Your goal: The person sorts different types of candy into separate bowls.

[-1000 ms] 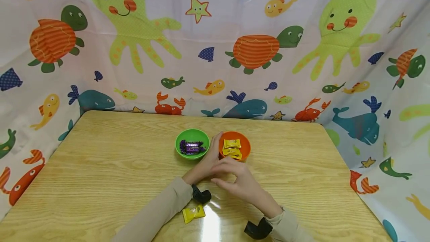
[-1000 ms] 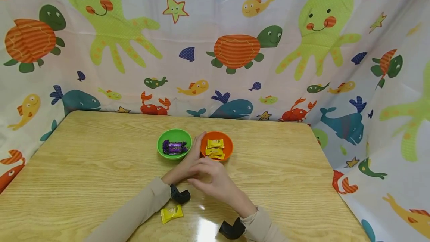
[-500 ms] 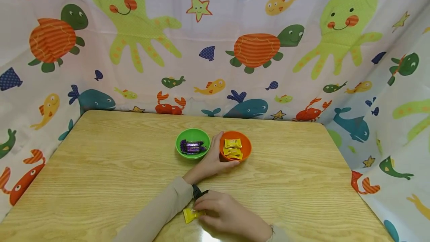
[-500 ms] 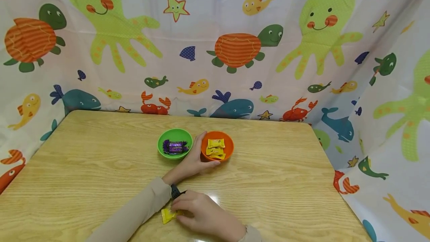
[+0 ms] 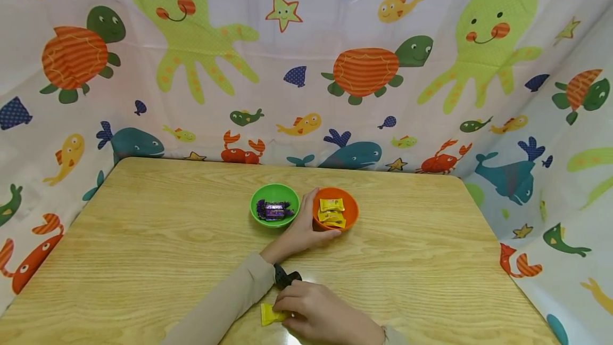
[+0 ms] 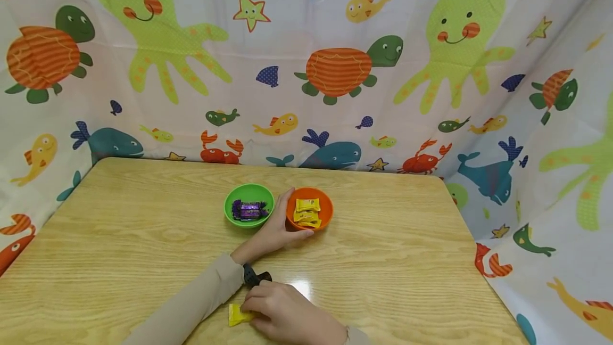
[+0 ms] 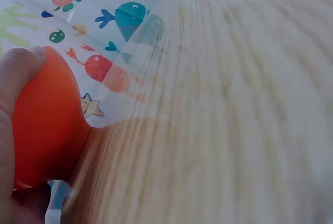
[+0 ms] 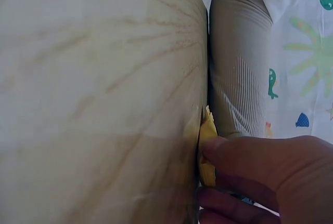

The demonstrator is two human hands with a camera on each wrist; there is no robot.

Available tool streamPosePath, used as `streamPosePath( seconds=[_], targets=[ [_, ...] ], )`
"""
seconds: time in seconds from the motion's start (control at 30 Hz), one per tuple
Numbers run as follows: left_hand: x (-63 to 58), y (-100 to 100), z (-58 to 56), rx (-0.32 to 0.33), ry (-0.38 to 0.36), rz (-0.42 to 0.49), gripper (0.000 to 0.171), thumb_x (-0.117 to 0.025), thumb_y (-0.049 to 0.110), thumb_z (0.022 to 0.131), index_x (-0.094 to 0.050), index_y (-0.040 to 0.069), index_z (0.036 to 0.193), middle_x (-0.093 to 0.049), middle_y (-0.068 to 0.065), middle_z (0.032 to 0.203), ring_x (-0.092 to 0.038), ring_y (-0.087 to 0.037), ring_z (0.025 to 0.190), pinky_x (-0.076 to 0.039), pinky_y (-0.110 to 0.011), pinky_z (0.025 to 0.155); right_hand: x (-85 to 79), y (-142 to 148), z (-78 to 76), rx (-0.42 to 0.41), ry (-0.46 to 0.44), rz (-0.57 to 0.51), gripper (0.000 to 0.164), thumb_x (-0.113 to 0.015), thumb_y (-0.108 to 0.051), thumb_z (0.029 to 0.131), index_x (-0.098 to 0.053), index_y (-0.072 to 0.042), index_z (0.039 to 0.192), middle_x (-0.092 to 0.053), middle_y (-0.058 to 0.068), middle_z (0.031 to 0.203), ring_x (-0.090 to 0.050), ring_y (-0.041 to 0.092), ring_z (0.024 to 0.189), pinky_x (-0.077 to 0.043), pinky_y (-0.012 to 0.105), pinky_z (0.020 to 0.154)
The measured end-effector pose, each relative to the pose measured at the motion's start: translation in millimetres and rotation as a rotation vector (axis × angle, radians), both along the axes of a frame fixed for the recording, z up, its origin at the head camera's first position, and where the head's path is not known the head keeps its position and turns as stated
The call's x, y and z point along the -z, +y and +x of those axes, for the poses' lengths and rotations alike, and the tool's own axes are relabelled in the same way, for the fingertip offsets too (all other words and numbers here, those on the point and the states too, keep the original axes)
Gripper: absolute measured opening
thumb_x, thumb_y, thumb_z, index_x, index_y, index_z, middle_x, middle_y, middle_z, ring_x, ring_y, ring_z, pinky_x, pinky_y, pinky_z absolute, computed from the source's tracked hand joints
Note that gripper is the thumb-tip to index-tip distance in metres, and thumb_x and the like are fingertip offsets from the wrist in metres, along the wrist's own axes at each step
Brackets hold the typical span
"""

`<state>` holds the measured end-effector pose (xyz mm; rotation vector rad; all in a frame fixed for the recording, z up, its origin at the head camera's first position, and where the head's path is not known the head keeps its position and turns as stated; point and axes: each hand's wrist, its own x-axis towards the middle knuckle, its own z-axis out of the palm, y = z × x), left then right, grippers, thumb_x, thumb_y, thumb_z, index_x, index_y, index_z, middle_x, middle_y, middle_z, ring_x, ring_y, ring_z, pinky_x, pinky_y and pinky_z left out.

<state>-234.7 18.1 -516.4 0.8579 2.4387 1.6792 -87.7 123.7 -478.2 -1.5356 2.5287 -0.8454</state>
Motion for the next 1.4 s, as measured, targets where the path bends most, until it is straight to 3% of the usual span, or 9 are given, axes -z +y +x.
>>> streamPosePath(
  seconds=[0.3, 0.43, 0.7, 0.97, 1.2, 1.4],
  targets=[
    [-1.4, -0.3, -0.8, 0.002, -0.011, -0.002, 0.111, -0.082, 0.043, 0.081, -0.007, 0.018, 0.159, -0.021, -0.007, 0.156, -0.026, -0.021, 0.144, -0.025, -0.045, 0.117, -4.1, -1.4, 3.9, 0.007, -0.079, 0.065, 0.021, -0.071, -0.020, 0.093, -0.066, -0.021, 0.113, -0.060, -0.014, 0.104, -0.049, -0.005, 0.091, -0.040, 0.006, 0.082],
    [-2.0, -0.7, -1.0, -0.001, -0.008, -0.002, 0.112, -0.082, 0.044, 0.080, -0.007, 0.018, 0.159, -0.021, -0.006, 0.156, -0.026, -0.020, 0.144, -0.025, -0.044, 0.117, -4.7, -2.6, 4.3, 0.011, -0.069, 0.073, 0.022, -0.073, -0.018, 0.090, -0.066, -0.022, 0.110, -0.058, -0.016, 0.098, -0.045, -0.005, 0.086, -0.038, 0.005, 0.076],
    [-1.3, -0.5, -1.5, 0.000, 0.002, 0.001, 0.114, -0.082, 0.045, 0.079, -0.008, 0.011, 0.159, -0.020, -0.008, 0.157, -0.025, -0.023, 0.145, -0.024, -0.046, 0.117, -4.0, -3.5, 4.4, -0.001, -0.058, 0.085, 0.023, -0.074, -0.019, 0.090, -0.066, -0.022, 0.111, -0.058, -0.017, 0.099, -0.045, -0.004, 0.089, -0.037, 0.005, 0.076],
    [-2.5, -0.3, -1.5, 0.003, -0.009, 0.004, 0.114, -0.082, 0.045, 0.080, -0.008, 0.008, 0.158, -0.020, -0.008, 0.157, -0.024, -0.023, 0.145, -0.024, -0.046, 0.117, -3.7, -1.7, 4.4, -0.033, -0.138, 0.070, 0.025, -0.074, -0.017, 0.091, -0.066, -0.019, 0.114, -0.059, -0.015, 0.101, -0.045, -0.005, 0.088, -0.039, 0.005, 0.074],
    [-2.0, 0.0, -1.3, 0.007, 0.002, 0.005, 0.114, -0.082, 0.046, 0.080, -0.008, 0.011, 0.159, -0.020, -0.008, 0.157, -0.025, -0.023, 0.144, -0.025, -0.046, 0.117, -12.2, -0.1, 4.8, -0.054, -0.142, 0.055, 0.025, -0.073, -0.016, 0.091, -0.066, -0.017, 0.114, -0.059, -0.011, 0.103, -0.046, -0.004, 0.088, -0.039, 0.004, 0.074],
    [-1.6, 0.0, -0.1, 0.008, -0.002, 0.006, 0.114, -0.082, 0.046, 0.080, -0.007, 0.007, 0.158, -0.019, -0.010, 0.157, -0.026, -0.025, 0.144, -0.025, -0.048, 0.117, -30.3, 5.6, 3.1, 0.001, -0.188, 0.033, 0.021, -0.072, -0.019, 0.092, -0.067, -0.020, 0.113, -0.057, -0.013, 0.108, -0.049, -0.004, 0.096, -0.044, 0.009, 0.084]
  ],
)
